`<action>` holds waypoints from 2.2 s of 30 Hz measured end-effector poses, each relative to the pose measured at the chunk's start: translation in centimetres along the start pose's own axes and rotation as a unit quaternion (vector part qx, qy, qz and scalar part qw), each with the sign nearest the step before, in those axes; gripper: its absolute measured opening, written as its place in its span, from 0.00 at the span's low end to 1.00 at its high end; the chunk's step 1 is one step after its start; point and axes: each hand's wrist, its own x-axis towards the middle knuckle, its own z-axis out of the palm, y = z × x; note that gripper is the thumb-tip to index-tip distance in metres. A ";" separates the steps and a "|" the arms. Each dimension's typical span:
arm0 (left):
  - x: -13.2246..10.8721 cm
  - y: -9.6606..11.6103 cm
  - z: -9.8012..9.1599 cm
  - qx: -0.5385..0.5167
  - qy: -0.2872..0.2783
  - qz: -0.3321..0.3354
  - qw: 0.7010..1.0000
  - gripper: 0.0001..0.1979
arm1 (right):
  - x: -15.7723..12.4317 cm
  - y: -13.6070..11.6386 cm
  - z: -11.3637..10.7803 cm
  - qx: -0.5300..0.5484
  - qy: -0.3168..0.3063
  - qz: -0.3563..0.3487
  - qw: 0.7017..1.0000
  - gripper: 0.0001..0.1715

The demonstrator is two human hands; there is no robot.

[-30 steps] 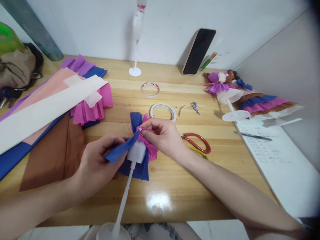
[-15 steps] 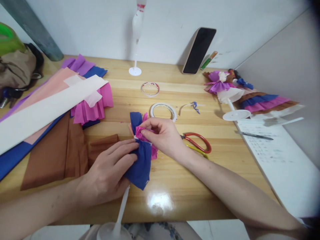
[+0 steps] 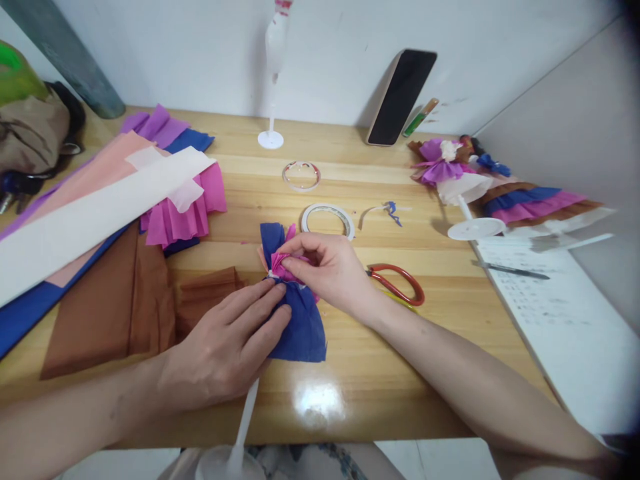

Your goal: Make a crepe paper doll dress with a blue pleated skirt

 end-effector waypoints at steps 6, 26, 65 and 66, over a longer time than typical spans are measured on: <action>0.5 0.0 -0.2 -0.020 -0.019 -0.010 1.000 0.20 | 0.4 0.0 -0.7 -0.039 -0.007 -0.052 0.998 0.07; 1.3 0.4 -0.3 0.043 -0.016 0.008 0.999 0.13 | -0.4 -1.0 -0.9 -0.157 -0.045 -0.076 0.984 0.09; 2.1 -0.2 -0.6 -0.016 -0.014 -0.005 1.000 0.16 | 0.4 -0.6 -1.3 -0.061 -0.074 -0.024 0.995 0.06; 2.2 -0.2 -0.6 -0.016 -0.023 -0.008 1.000 0.16 | 0.4 -0.6 -1.3 -0.055 -0.074 -0.026 0.995 0.05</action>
